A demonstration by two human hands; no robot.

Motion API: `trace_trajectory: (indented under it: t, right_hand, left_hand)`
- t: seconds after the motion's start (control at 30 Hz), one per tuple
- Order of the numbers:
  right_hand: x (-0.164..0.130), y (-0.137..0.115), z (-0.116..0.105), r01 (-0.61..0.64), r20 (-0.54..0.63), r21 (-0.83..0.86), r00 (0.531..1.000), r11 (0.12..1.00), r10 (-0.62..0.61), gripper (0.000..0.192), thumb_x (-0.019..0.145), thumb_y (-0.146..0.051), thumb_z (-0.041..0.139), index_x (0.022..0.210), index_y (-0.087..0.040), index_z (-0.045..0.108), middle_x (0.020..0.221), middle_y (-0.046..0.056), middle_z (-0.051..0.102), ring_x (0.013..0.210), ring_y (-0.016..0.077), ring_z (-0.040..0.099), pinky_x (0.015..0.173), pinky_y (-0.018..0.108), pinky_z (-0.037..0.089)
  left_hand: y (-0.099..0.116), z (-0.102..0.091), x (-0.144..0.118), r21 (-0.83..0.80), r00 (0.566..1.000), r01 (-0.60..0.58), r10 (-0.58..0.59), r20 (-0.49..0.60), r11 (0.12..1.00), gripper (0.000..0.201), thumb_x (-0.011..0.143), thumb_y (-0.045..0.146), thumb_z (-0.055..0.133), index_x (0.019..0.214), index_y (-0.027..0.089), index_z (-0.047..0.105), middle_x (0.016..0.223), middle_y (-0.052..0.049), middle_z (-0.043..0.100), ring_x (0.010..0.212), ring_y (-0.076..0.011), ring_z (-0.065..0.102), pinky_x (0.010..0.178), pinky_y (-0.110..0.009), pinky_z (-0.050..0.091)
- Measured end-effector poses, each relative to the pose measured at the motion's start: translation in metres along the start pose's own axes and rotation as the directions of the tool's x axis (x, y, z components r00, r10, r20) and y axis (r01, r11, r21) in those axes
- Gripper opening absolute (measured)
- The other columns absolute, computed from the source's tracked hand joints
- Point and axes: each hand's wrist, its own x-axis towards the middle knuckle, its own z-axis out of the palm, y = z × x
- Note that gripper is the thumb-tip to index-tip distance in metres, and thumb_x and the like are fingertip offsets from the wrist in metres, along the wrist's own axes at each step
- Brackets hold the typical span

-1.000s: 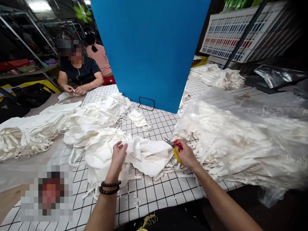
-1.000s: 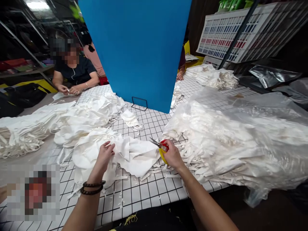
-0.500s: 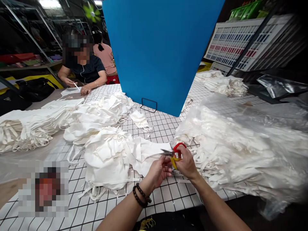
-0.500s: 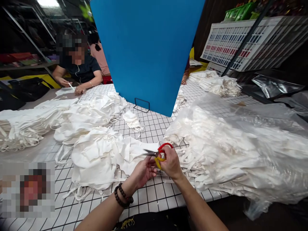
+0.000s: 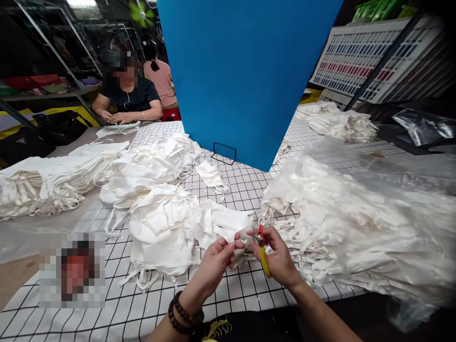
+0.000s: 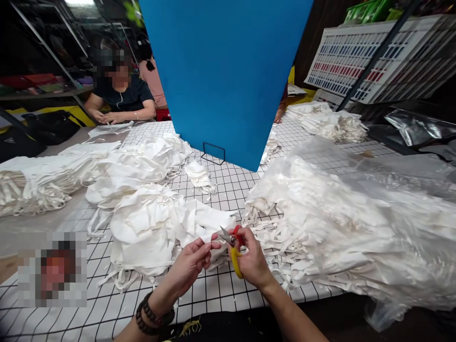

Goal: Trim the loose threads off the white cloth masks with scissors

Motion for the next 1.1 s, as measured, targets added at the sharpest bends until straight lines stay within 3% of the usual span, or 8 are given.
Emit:
trace_trajectory:
  t: [0.17, 0.43, 0.63, 0.8, 0.87, 0.97, 1.03, 1.1]
  right_hand:
    - [0.021, 0.007, 0.017, -0.043, 0.166, 0.108, 0.986, 0.993, 0.024, 0.035, 0.070, -0.021, 0.075, 0.097, -0.024, 0.054, 0.092, 0.001, 0.066, 0.074, 0.0160, 0.063, 0.067, 0.028, 0.052]
    - [0.029, 0.018, 0.027, -0.063, -0.037, 0.177, 0.997, 0.982, 0.071, 0.025, 0.072, -0.017, 0.066, 0.091, -0.023, 0.050, 0.089, 0.001, 0.065, 0.078, 0.0162, 0.063, 0.067, 0.027, 0.049]
    - [0.025, 0.026, 0.027, -0.108, -0.098, 0.156, 0.987, 0.982, 0.124, 0.026, 0.074, -0.020, 0.066, 0.093, -0.024, 0.048, 0.092, 0.002, 0.066, 0.081, 0.0176, 0.063, 0.071, 0.029, 0.051]
    - [0.019, 0.025, 0.030, -0.151, -0.026, 0.155, 0.987, 0.976, 0.157, 0.029, 0.075, -0.023, 0.069, 0.094, -0.023, 0.048, 0.091, 0.004, 0.067, 0.080, 0.0185, 0.065, 0.071, 0.030, 0.052]
    - [0.017, 0.023, 0.032, -0.167, 0.030, 0.155, 0.986, 0.974, 0.165, 0.028, 0.074, -0.025, 0.070, 0.091, -0.023, 0.049, 0.089, 0.004, 0.067, 0.076, 0.0182, 0.064, 0.067, 0.030, 0.052]
    - [0.016, 0.019, 0.029, -0.186, 0.087, 0.143, 0.981, 0.972, 0.175, 0.027, 0.073, -0.027, 0.072, 0.088, -0.022, 0.049, 0.090, 0.005, 0.067, 0.074, 0.0177, 0.063, 0.066, 0.029, 0.052]
    - [0.015, 0.015, 0.020, -0.187, 0.069, 0.107, 0.981, 0.977, 0.180, 0.026, 0.074, -0.027, 0.071, 0.089, -0.022, 0.049, 0.098, 0.006, 0.066, 0.080, 0.0179, 0.063, 0.071, 0.030, 0.051]
    - [0.012, 0.010, 0.007, -0.184, 0.062, 0.006, 0.981, 0.983, 0.183, 0.026, 0.075, -0.030, 0.070, 0.088, -0.023, 0.049, 0.095, 0.004, 0.065, 0.080, 0.0173, 0.061, 0.073, 0.029, 0.049]
  left_hand:
    - [-0.002, -0.005, -0.010, 0.018, 0.997, -0.018, 0.016, 0.077, 1.000, 0.035, 0.073, 0.040, 0.078, 0.090, 0.012, 0.064, 0.092, -0.007, 0.069, 0.057, -0.0062, 0.045, 0.056, -0.021, 0.037]
    - [-0.013, -0.013, -0.009, 0.149, 0.997, 0.054, -0.061, 0.043, 0.987, 0.040, 0.076, 0.047, 0.072, 0.081, 0.010, 0.061, 0.075, -0.010, 0.071, 0.053, -0.0099, 0.053, 0.056, -0.024, 0.042]
    - [-0.013, -0.007, -0.007, 0.224, 0.991, -0.136, 0.133, 0.027, 0.965, 0.033, 0.081, 0.044, 0.066, 0.083, 0.011, 0.066, 0.075, -0.004, 0.065, 0.061, -0.0113, 0.055, 0.061, -0.025, 0.047]
    - [-0.009, -0.009, -0.010, 0.420, 0.915, -0.340, 0.399, -0.060, 0.841, 0.031, 0.084, 0.041, 0.063, 0.071, 0.012, 0.066, 0.128, -0.012, 0.049, 0.077, -0.0128, 0.057, 0.054, -0.021, 0.047]
    - [-0.010, -0.010, -0.009, 0.385, 0.915, -0.357, 0.402, -0.040, 0.851, 0.031, 0.085, 0.039, 0.062, 0.070, 0.012, 0.065, 0.134, -0.014, 0.047, 0.074, -0.0119, 0.059, 0.053, -0.022, 0.046]
    - [-0.015, -0.012, -0.004, 0.236, 0.951, -0.303, 0.307, 0.018, 0.924, 0.029, 0.084, 0.039, 0.063, 0.076, 0.012, 0.066, 0.091, -0.010, 0.066, 0.056, -0.0100, 0.055, 0.051, -0.023, 0.045]
    - [-0.017, -0.013, -0.001, 0.193, 0.961, -0.275, 0.278, 0.016, 0.942, 0.029, 0.083, 0.039, 0.063, 0.078, 0.011, 0.068, 0.064, -0.003, 0.063, 0.052, -0.0111, 0.054, 0.053, -0.024, 0.045]
    - [-0.018, -0.014, 0.001, 0.226, 0.952, -0.299, 0.306, 0.002, 0.927, 0.028, 0.084, 0.038, 0.063, 0.078, 0.011, 0.068, 0.057, -0.001, 0.061, 0.054, -0.0123, 0.056, 0.057, -0.025, 0.046]
